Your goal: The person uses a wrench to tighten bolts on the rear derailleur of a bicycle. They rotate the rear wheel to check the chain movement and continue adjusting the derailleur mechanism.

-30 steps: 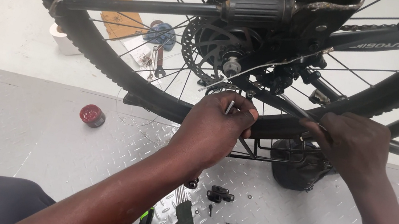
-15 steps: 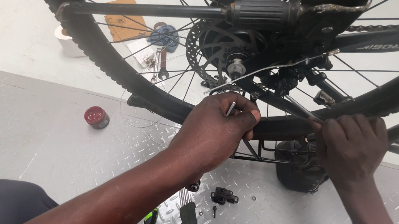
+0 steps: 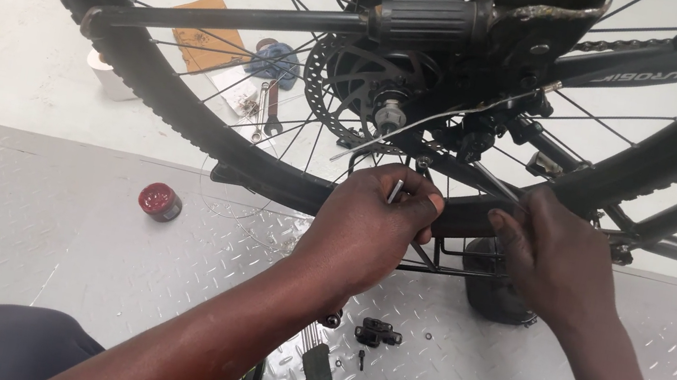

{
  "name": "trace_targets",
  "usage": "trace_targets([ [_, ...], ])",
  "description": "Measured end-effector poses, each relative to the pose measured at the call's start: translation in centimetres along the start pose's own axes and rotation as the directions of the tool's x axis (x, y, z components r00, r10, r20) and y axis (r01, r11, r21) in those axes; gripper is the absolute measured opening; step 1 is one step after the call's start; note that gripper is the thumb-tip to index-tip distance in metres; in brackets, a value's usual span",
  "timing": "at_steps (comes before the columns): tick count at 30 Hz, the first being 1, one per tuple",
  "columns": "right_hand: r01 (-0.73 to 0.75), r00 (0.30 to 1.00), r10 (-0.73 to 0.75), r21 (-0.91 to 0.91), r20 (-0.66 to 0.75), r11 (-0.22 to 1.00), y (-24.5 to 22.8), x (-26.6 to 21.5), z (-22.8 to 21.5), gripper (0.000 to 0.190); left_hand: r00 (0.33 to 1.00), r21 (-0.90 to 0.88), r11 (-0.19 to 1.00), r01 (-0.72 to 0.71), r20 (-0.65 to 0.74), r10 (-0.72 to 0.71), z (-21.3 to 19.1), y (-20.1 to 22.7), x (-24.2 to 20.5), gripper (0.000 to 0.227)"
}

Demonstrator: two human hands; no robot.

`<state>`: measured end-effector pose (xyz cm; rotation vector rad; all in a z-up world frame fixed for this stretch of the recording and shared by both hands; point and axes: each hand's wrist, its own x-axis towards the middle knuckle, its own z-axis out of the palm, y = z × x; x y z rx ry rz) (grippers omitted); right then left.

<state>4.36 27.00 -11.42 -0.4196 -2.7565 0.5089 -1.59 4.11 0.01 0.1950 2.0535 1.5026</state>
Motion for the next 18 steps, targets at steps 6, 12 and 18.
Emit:
trace_targets([
  [6,-0.103,0.916,-0.066,0.391,0.397,0.915,0.2,0.3,-4.8,0.036,1.0,-0.008,1.0,0.01,-0.002,-0.01,0.1,0.0,0.1,0.012],
  [12,-0.277,0.775,-0.246,0.663,0.583,0.695,4.4,2.7,-5.5,0.051,1.0,-0.018,1.0,0.012,-0.006,-0.013,-0.4,0.0,0.0,0.013],
  [18,-0.319,0.864,-0.073,0.655,0.497,0.685,3.1,3.0,-4.3,0.011,1.0,-0.026,1.0,0.008,0.006,-0.008,-0.7,0.1,-0.3,0.012],
])
